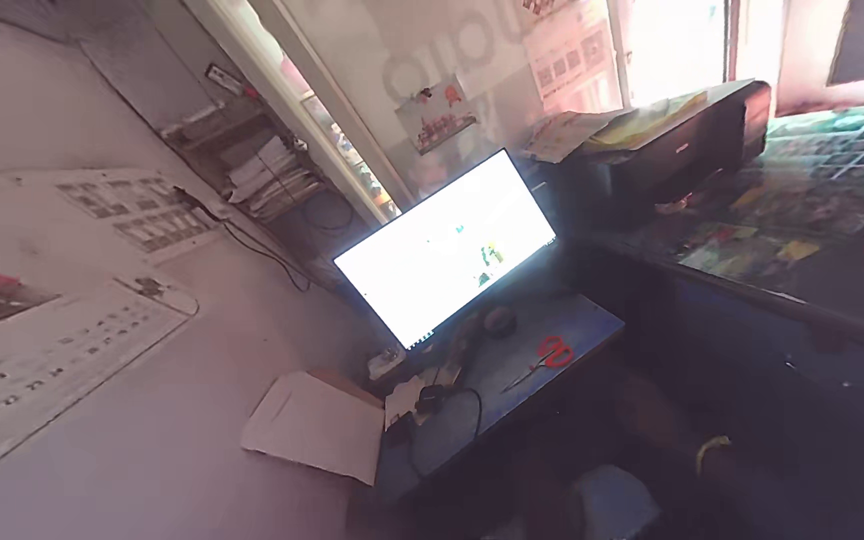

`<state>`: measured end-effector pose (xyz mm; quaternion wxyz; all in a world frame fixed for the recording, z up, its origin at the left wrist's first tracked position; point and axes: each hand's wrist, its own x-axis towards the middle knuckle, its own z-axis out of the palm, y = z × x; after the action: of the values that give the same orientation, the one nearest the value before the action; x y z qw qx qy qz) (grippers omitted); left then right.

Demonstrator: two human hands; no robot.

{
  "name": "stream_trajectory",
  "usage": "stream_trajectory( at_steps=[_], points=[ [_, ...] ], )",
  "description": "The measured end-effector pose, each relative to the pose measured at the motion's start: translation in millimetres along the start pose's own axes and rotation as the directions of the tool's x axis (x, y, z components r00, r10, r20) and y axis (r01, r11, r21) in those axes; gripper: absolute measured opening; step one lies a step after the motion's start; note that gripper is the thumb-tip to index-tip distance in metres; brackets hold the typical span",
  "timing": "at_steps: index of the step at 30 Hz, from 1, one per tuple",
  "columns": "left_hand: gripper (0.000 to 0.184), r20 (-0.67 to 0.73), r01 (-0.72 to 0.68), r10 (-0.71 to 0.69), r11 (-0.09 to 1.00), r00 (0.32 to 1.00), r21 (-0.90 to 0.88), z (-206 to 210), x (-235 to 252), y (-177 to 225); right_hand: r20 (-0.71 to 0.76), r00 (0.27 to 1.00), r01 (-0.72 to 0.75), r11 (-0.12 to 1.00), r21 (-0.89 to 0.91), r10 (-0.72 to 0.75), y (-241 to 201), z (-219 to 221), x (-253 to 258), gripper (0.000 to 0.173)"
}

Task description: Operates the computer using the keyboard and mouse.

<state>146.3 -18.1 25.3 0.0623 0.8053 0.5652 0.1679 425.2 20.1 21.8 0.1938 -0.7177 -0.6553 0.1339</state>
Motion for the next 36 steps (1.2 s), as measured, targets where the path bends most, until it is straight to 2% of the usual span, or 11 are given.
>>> stream_trajectory(
  at_steps=[2,8,26,36],
  points=[
    [0.072,0.027,-0.013,0.013,1.0,1.0,0.015,2,0,-1,-0.009,1.0,0.016,1.0,-0.011,-0.016,5,4,0,0.052],
    [0.058,0.0,-0.117,0.117,0.992,0.993,-0.05,35,-2,-27,-0.008,0.997,0.075,0.997,-0.014,-0.075,6,-2,1,0.052],
    [0.053,-0.049,-0.185,0.186,0.983,0.981,0.006,41,-4,-33,-0.032,0.991,0.127,0.991,-0.045,-0.128,11,8,7,0.05],
    [0.051,-0.078,-0.198,0.194,0.979,0.978,-0.044,40,-4,-31,-0.043,0.991,0.123,0.992,-0.041,-0.125,11,7,7,0.049]
  ],
)
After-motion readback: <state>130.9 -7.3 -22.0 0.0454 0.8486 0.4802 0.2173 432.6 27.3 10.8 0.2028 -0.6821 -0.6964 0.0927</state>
